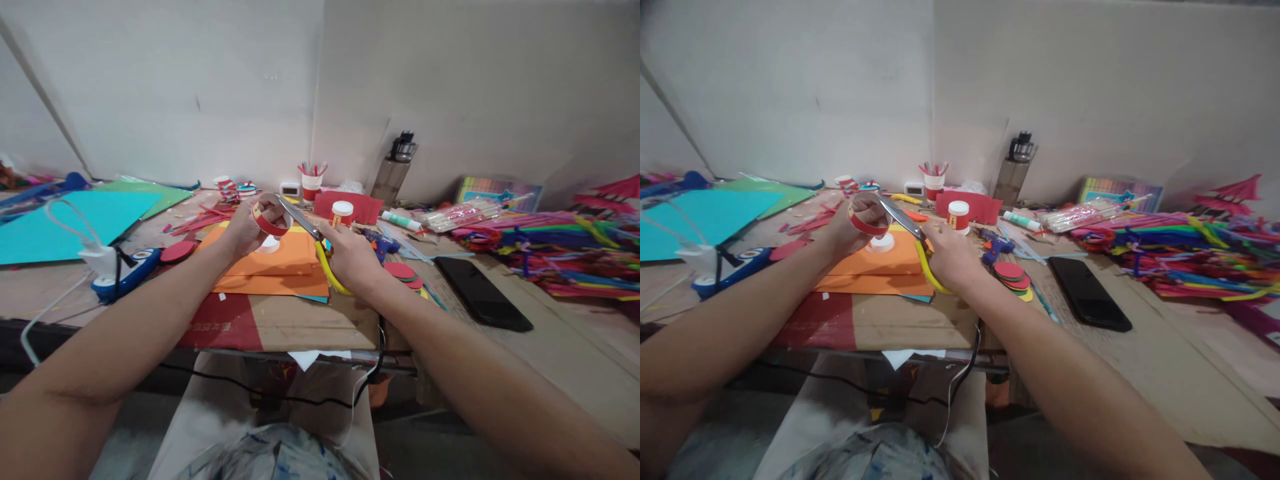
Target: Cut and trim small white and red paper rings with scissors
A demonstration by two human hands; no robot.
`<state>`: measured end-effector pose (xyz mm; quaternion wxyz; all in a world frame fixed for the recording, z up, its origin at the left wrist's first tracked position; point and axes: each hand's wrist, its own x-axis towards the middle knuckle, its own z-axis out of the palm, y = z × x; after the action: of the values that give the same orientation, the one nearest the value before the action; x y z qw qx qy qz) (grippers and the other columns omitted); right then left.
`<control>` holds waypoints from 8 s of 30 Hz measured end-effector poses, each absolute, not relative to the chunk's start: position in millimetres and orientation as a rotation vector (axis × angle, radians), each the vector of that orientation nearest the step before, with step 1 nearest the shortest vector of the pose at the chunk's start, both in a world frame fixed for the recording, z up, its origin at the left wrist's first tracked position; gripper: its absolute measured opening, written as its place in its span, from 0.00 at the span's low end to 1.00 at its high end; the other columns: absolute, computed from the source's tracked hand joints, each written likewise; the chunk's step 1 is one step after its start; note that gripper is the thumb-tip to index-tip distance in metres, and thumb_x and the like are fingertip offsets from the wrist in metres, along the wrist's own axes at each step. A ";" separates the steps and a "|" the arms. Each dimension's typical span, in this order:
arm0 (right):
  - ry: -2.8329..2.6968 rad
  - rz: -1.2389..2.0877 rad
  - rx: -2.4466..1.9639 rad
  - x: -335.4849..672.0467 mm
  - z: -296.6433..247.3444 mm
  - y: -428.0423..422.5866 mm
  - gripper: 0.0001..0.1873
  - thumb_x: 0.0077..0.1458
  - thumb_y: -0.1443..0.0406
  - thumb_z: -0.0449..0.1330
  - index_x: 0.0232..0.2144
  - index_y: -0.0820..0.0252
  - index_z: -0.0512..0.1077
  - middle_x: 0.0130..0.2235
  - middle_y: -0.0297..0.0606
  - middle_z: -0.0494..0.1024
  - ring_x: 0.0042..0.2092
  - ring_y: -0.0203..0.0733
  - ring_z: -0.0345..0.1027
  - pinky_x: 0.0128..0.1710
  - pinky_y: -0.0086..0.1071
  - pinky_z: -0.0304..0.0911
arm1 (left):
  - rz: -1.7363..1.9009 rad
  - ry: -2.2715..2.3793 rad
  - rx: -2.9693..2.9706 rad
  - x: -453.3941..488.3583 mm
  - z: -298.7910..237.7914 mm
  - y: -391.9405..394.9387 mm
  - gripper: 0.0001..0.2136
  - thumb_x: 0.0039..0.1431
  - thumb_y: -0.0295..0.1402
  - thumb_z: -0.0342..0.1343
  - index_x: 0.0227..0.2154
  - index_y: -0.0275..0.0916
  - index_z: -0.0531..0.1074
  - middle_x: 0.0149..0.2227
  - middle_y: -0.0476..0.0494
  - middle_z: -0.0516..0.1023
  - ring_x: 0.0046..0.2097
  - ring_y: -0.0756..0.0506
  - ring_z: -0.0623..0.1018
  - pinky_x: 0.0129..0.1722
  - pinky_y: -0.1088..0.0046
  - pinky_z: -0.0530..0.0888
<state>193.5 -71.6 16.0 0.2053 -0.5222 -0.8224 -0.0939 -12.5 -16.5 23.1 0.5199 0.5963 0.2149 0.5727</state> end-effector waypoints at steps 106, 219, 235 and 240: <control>-2.298 -0.352 -1.489 194.3 13.1 -71.5 0.24 0.62 0.66 0.49 0.60 0.58 0.64 0.49 0.49 0.75 0.43 0.49 0.71 0.35 0.35 0.58 | 1.430 0.451 1.394 -12.4 21.3 -13.1 0.18 0.42 0.40 0.72 0.24 0.35 0.70 0.19 0.51 0.71 0.21 0.54 0.72 0.22 0.80 0.69; -2.333 -0.362 -1.586 191.7 15.4 -72.7 0.23 0.64 0.63 0.47 0.59 0.57 0.64 0.46 0.47 0.76 0.42 0.50 0.72 0.38 0.37 0.62 | 1.400 0.486 1.420 -14.7 25.3 -14.0 0.16 0.43 0.37 0.71 0.22 0.34 0.69 0.19 0.49 0.72 0.21 0.53 0.71 0.18 0.78 0.67; -2.331 -0.394 -1.701 189.2 13.9 -73.3 0.22 0.62 0.65 0.48 0.56 0.57 0.67 0.46 0.49 0.75 0.43 0.50 0.72 0.37 0.36 0.64 | 1.436 0.498 1.360 -15.3 18.9 -9.6 0.17 0.43 0.41 0.71 0.26 0.34 0.71 0.21 0.49 0.73 0.23 0.53 0.73 0.25 0.78 0.69; -2.342 -0.412 -1.711 190.1 14.9 -73.3 0.23 0.62 0.64 0.47 0.58 0.56 0.65 0.47 0.49 0.74 0.43 0.51 0.72 0.36 0.37 0.64 | 1.407 0.448 1.348 -13.8 14.7 -8.7 0.17 0.43 0.40 0.71 0.26 0.34 0.71 0.22 0.50 0.73 0.24 0.53 0.73 0.26 0.77 0.69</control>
<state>190.1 -73.3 14.9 0.1061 -0.5808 -0.7949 -0.1397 -13.8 -8.7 14.7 0.5405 0.5672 0.1887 0.5921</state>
